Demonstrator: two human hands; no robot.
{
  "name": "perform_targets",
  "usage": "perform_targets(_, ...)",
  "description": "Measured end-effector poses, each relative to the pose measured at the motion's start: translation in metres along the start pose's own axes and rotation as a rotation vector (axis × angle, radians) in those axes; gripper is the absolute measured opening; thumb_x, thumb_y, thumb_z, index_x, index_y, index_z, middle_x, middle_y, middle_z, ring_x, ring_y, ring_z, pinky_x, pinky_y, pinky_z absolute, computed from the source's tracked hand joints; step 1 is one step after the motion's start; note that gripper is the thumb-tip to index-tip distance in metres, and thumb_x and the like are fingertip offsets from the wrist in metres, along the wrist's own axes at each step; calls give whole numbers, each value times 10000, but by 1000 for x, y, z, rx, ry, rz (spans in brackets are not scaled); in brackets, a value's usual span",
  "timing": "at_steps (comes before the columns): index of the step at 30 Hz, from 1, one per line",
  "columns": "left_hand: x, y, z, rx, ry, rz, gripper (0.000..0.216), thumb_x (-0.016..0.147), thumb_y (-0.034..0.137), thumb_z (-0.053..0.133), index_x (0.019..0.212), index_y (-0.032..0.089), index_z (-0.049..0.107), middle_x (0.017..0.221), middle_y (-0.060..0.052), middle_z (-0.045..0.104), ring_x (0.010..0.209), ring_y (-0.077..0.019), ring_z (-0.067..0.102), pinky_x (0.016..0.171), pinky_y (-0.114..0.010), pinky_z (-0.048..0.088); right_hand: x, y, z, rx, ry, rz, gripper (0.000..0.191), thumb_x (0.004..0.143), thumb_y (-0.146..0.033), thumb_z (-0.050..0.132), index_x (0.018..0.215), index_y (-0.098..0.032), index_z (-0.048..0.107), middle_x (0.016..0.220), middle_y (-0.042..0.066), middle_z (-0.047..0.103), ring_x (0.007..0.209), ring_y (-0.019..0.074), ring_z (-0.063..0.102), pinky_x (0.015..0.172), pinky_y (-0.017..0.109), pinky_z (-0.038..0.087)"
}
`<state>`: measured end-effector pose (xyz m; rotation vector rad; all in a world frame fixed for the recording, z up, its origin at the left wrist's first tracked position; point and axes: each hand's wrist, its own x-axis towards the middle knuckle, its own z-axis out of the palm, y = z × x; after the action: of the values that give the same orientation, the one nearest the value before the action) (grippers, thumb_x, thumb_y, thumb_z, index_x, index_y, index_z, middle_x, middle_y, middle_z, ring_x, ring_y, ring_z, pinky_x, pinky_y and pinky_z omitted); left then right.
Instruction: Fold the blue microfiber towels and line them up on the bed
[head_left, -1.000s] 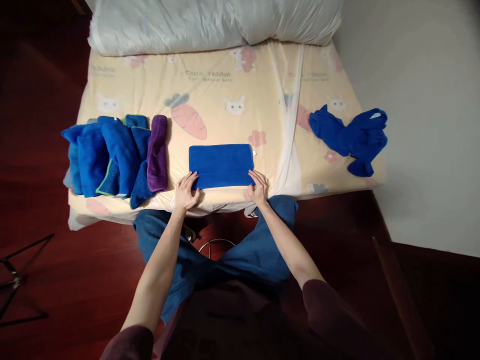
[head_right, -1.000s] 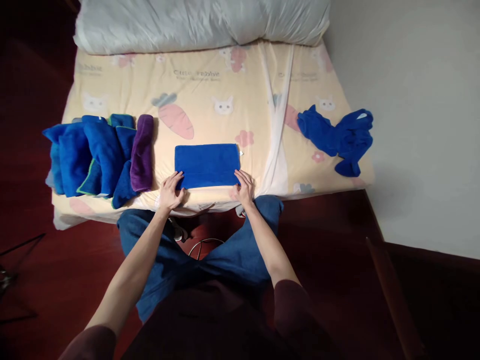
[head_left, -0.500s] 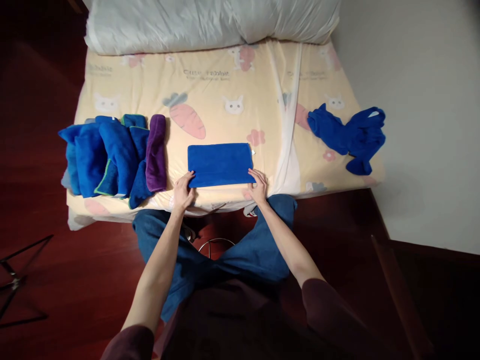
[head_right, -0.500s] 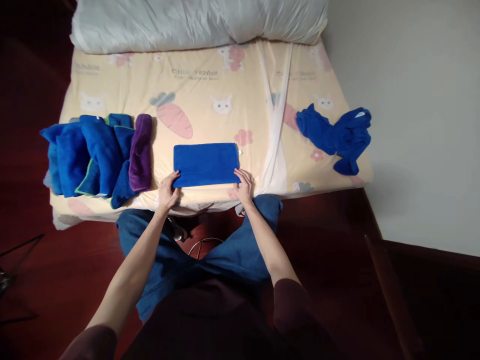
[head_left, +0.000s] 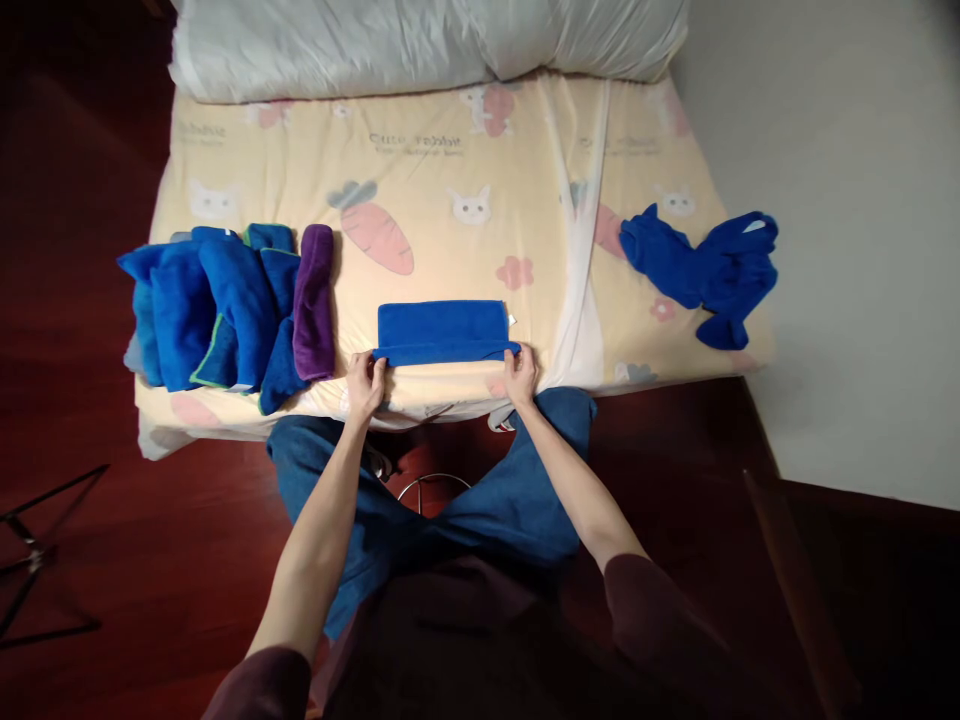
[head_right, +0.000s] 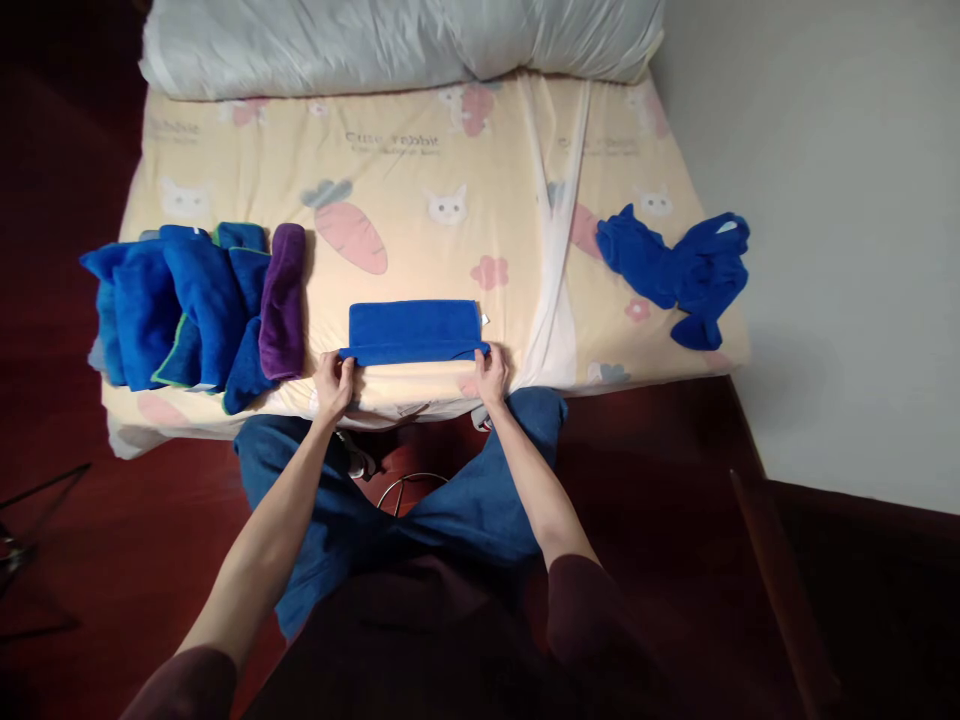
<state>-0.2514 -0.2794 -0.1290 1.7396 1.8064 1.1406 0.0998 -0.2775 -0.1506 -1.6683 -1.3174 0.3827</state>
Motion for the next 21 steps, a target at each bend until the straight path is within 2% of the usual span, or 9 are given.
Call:
perform_targets(4,-3,0,1,-2,54,-2,382,1035,551,487,1016,209,657,912,-80,633,857,-223,625,818,-366,522,0,-2,0,-11,-3,-6,375,1011,-523,502,1063,-198,683,1004,134,745,986,267,711,944,406,565)
perform_targets(10,-4,5,-2,31,88,52,342,1027,516,502,907,217,618,852,-66,577,858,-239,578,835,-396,493,1,-3,0,-12,-18,1,391,1008,-548,507,1035,-199,681,977,131,736,962,269,703,925,405,557)
perform_targets(17,-4,4,-1,62,84,63,309,1042,489,472,949,224,602,918,-85,572,941,-263,576,902,-423,487,0,-2,-1,-44,-16,-11,404,1021,-545,495,1019,-192,690,929,119,733,900,251,687,894,387,554)
perform_targets(21,-4,2,-1,50,56,65,354,1061,507,427,956,221,606,882,-80,575,904,-260,566,874,-415,471,0,-2,-1,-56,-5,-22,408,1029,-544,493,1016,-190,695,904,109,729,853,237,685,855,369,558)
